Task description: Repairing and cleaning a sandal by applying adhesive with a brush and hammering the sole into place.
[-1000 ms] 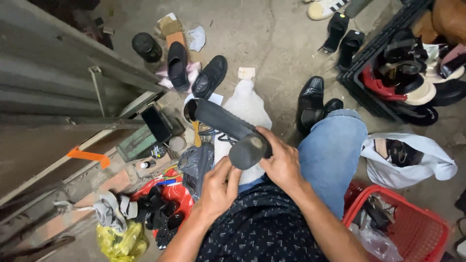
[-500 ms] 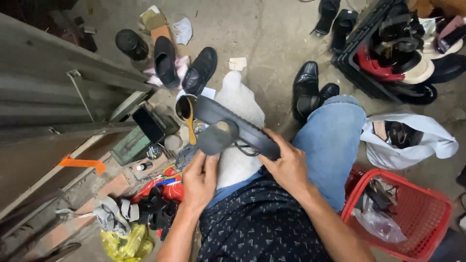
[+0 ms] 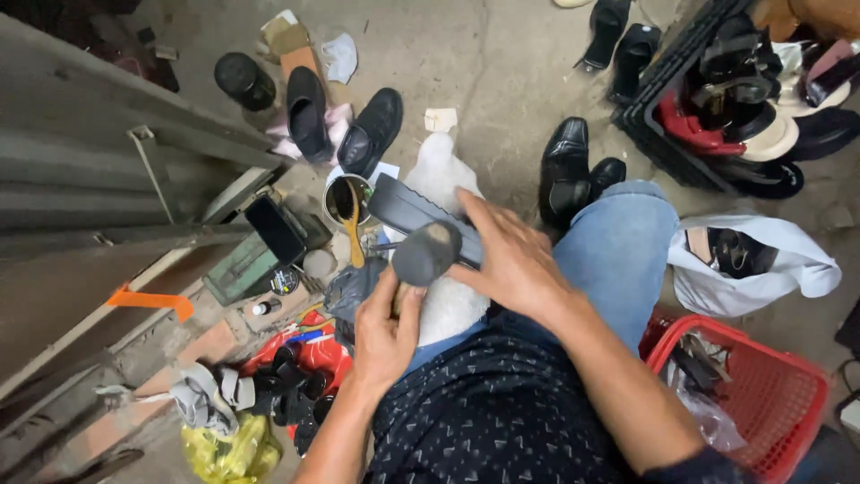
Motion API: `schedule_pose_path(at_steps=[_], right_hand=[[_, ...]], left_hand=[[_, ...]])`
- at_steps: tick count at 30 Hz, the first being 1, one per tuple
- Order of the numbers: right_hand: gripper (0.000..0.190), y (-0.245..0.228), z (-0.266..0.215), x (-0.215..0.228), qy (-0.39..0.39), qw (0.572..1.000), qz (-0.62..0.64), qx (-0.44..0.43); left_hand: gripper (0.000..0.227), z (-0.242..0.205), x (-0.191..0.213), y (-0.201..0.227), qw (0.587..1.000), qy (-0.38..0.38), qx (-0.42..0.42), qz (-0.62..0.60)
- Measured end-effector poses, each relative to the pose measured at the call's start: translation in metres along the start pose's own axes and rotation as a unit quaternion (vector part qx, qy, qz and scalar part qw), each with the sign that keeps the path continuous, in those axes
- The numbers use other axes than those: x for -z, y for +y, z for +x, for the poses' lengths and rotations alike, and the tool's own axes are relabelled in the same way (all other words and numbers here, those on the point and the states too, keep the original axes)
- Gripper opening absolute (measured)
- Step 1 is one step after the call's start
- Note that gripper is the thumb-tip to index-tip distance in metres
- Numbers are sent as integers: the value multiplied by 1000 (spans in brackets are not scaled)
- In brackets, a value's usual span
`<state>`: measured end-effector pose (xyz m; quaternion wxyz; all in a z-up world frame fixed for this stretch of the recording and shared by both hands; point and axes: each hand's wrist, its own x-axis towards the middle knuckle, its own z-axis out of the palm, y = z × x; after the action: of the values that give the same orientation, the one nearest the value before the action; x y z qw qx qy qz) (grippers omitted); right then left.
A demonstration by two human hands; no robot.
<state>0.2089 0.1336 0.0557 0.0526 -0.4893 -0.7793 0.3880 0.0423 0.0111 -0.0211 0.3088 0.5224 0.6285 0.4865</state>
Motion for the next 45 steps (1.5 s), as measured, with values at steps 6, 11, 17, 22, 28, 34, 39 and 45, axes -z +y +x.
schedule_pose_path(at_steps=[6, 11, 17, 22, 28, 34, 39, 45], right_hand=[[77, -8, 14, -16, -11, 999, -32, 31], [77, -1, 8, -18, -16, 999, -26, 27], [78, 9, -11, -12, -19, 999, -29, 5], [77, 8, -25, -16, -2, 998, 41, -40], [93, -29, 15, -7, -36, 999, -1, -5], [80, -11, 42, -41, 6, 999, -36, -31], [69, -13, 34, -41, 23, 999, -19, -40], [69, -18, 25, -38, 11, 999, -27, -32]], left_hand=[[16, -2, 9, -64, 988, 97, -64, 100], [13, -9, 24, -36, 995, 96, -7, 36], [13, 9, 27, -32, 998, 66, -4, 10], [25, 3, 23, -32, 978, 189, -41, 78], [30, 23, 33, 10, 1000, -11, 26, 3], [27, 16, 40, 14, 983, 172, 0, -61], [30, 18, 47, -4, 984, 58, 159, -48], [40, 22, 41, -25, 980, 20, 153, -128]])
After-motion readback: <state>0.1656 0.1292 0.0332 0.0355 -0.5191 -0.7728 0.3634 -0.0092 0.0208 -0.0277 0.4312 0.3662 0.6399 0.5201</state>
